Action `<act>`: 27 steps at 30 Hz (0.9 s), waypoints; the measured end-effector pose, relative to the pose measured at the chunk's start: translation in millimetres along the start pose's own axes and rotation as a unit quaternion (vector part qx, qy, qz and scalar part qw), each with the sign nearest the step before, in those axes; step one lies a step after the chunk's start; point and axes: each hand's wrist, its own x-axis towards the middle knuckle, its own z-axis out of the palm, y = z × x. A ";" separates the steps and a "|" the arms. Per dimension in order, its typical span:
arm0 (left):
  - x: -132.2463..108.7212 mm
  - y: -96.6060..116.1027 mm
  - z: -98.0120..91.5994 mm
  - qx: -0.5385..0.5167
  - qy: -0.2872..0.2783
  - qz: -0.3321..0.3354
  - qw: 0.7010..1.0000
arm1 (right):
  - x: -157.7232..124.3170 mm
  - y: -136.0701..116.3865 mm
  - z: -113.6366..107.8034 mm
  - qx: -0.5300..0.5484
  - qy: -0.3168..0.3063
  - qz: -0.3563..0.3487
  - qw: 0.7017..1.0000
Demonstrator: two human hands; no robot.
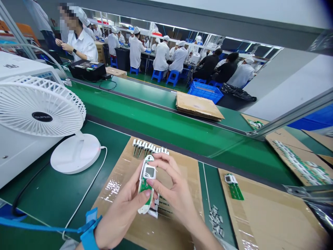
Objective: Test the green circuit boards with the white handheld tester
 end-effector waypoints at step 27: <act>-12.5 4.6 12.9 -0.004 0.004 -0.029 1.000 | -10.7 -12.0 -3.0 -0.105 0.014 -0.112 0.988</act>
